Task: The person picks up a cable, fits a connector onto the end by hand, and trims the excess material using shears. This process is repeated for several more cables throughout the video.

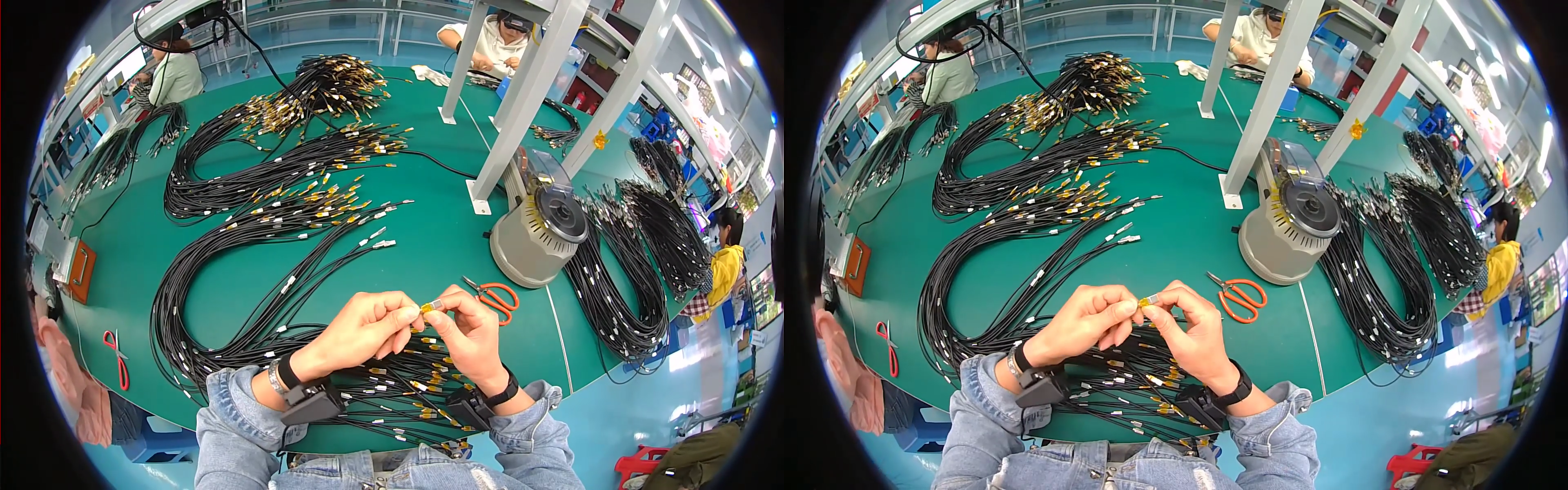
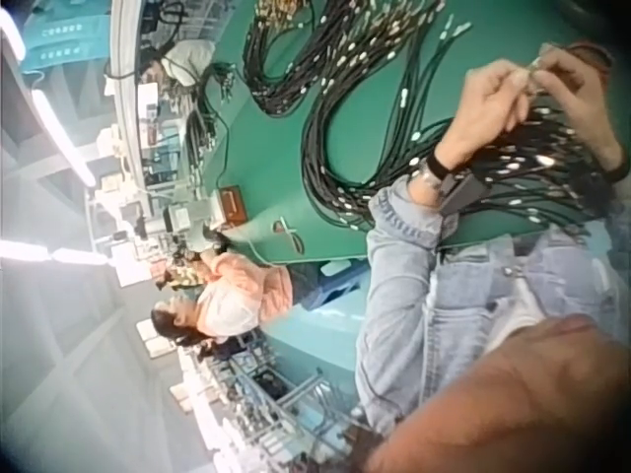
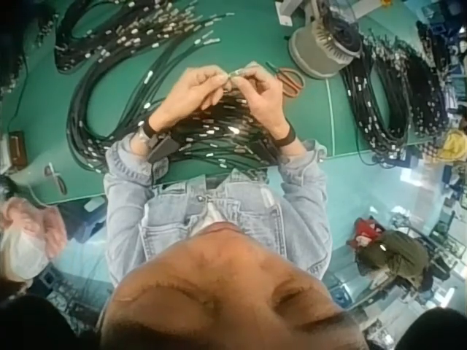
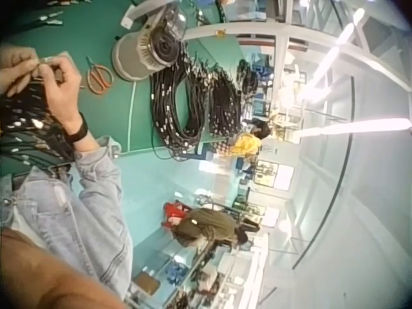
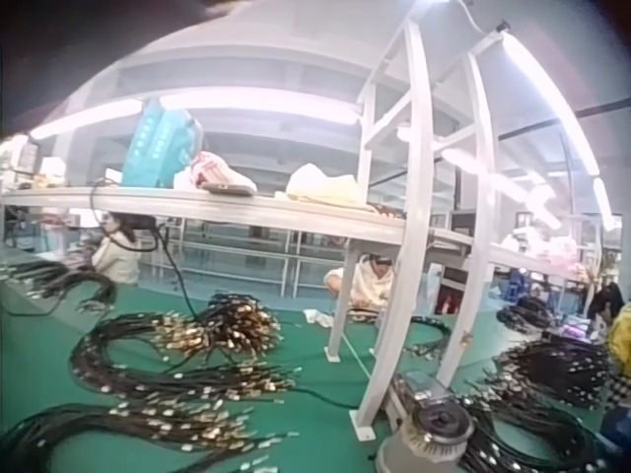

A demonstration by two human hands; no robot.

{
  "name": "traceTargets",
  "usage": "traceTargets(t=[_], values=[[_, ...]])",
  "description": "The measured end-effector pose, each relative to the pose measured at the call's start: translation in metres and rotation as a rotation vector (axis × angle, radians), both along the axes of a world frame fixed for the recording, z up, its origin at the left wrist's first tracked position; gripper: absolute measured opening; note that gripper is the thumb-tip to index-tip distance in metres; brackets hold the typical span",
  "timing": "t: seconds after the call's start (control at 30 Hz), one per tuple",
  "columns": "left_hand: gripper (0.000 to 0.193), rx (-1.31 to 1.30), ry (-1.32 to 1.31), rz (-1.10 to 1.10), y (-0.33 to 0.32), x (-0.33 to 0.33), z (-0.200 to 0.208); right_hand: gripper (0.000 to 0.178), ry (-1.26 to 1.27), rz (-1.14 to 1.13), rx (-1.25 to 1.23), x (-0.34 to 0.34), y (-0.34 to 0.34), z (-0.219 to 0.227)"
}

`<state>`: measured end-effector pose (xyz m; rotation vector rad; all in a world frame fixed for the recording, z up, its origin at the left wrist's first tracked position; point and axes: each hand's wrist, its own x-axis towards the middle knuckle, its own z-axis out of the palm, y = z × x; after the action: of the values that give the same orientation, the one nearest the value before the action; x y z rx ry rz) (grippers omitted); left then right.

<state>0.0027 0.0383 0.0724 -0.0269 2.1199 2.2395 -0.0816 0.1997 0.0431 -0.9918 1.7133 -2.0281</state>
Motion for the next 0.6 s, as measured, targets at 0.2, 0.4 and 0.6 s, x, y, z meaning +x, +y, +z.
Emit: traceTargets(t=[0.2, 0.4, 0.6], values=[[0.029, 0.209, -0.067, -0.139, -0.0052, -0.0013, -0.0010, 0.011, 0.236, -0.068, 0.048, 0.0018, -0.0004, 0.0005], [0.028, 0.118, -0.031, -0.107, -0.0009, -0.0014, 0.0013, 0.015, 0.192, -0.144, 0.066, 0.0053, -0.0022, 0.0021], [0.028, 0.250, -0.117, -0.202, -0.0044, -0.0020, -0.0019, 0.013, 0.068, 0.024, -0.041, -0.0012, -0.0037, 0.0006]])
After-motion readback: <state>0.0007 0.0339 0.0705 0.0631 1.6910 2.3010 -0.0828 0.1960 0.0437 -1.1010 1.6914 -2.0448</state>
